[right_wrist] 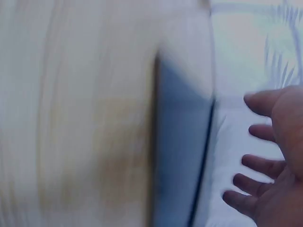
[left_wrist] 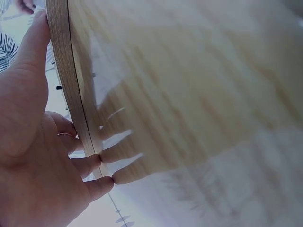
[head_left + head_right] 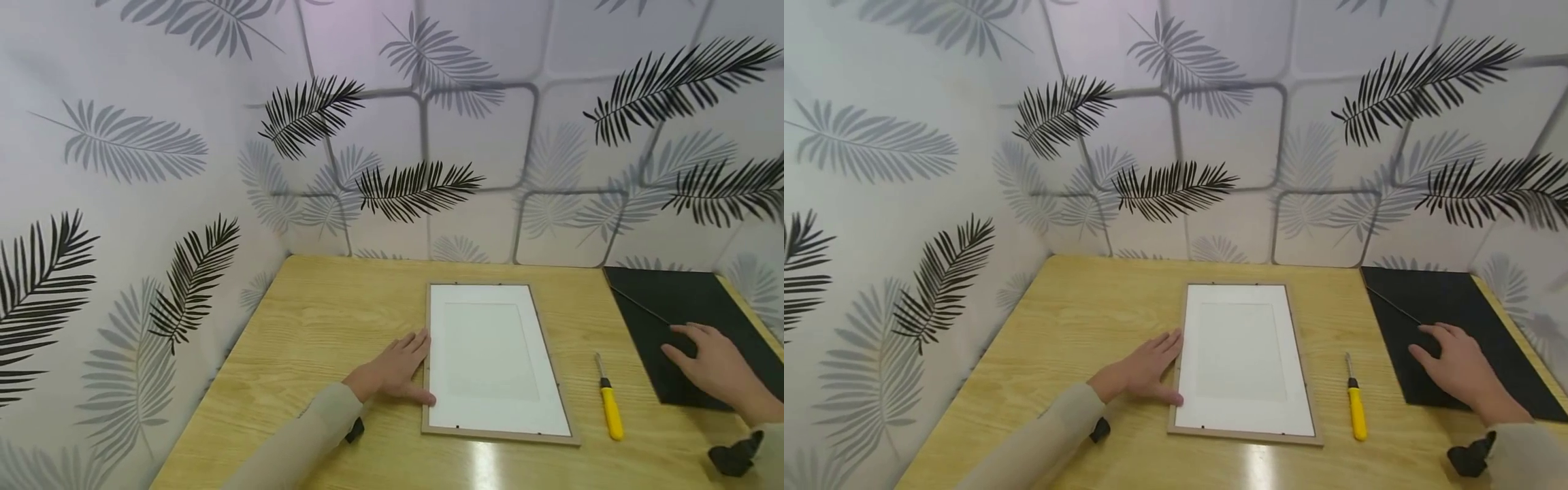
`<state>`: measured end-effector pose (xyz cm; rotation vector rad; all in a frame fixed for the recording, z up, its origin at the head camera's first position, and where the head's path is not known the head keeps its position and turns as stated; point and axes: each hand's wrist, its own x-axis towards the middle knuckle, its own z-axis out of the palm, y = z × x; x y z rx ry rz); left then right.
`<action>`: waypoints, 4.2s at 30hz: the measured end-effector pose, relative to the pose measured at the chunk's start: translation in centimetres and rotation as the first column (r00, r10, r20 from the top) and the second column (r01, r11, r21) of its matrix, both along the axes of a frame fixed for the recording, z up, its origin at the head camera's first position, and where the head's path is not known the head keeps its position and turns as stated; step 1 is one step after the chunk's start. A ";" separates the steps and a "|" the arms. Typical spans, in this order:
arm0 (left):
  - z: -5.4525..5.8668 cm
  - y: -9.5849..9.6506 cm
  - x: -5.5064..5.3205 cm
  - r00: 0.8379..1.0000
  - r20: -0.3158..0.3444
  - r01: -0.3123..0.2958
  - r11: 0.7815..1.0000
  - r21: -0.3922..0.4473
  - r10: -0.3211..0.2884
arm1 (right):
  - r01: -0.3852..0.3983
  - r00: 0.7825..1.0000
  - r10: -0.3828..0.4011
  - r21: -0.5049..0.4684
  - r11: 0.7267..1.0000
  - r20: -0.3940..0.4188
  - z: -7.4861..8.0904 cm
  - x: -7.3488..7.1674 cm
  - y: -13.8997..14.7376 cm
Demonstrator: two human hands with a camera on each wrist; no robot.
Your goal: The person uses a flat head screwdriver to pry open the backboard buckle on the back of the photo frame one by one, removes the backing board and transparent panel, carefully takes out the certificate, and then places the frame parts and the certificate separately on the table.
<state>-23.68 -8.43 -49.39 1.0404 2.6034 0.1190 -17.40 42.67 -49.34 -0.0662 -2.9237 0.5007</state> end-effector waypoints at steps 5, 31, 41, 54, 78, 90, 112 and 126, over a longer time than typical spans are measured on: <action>-0.2 -0.1 0.2 1.000 0.006 -0.003 1.000 0.005 0.003 | -0.153 0.982 0.165 -0.130 0.980 0.087 2.3 -0.5 -8.3; 0.0 0.1 0.5 1.000 -0.024 -0.021 0.999 -0.043 0.020 | -0.176 0.930 0.179 -0.038 0.984 0.322 0.8 -3.3 -19.4; 0.4 0.0 0.6 1.000 -0.026 -0.008 1.000 -0.025 0.008 | -0.193 0.955 0.177 0.046 0.980 0.236 1.0 -2.9 -19.8; 0.2 0.1 0.7 0.999 -0.033 -0.028 1.000 -0.009 0.028 | -0.187 0.966 0.191 -0.039 0.982 0.174 -0.2 -2.9 -18.5; 0.3 2.5 0.6 0.992 -0.031 0.118 0.984 -0.135 -0.123 | -0.260 0.896 0.343 -0.291 0.921 0.284 0.2 -3.1 -15.4; 0.8 3.1 0.6 0.982 -0.103 0.144 0.980 -0.138 -0.158 | -0.284 0.890 0.371 -0.315 0.906 0.266 0.4 -2.8 -14.9; 0.1 2.4 0.0 0.990 -0.072 0.120 0.991 -0.061 -0.124 | -0.210 0.896 0.235 -0.106 0.972 0.377 0.3 -3.6 -17.6; 0.8 3.4 -0.2 0.997 -0.037 -0.063 0.976 0.209 0.072 | -0.198 0.909 0.216 -0.087 0.976 0.356 0.4 -3.4 -17.7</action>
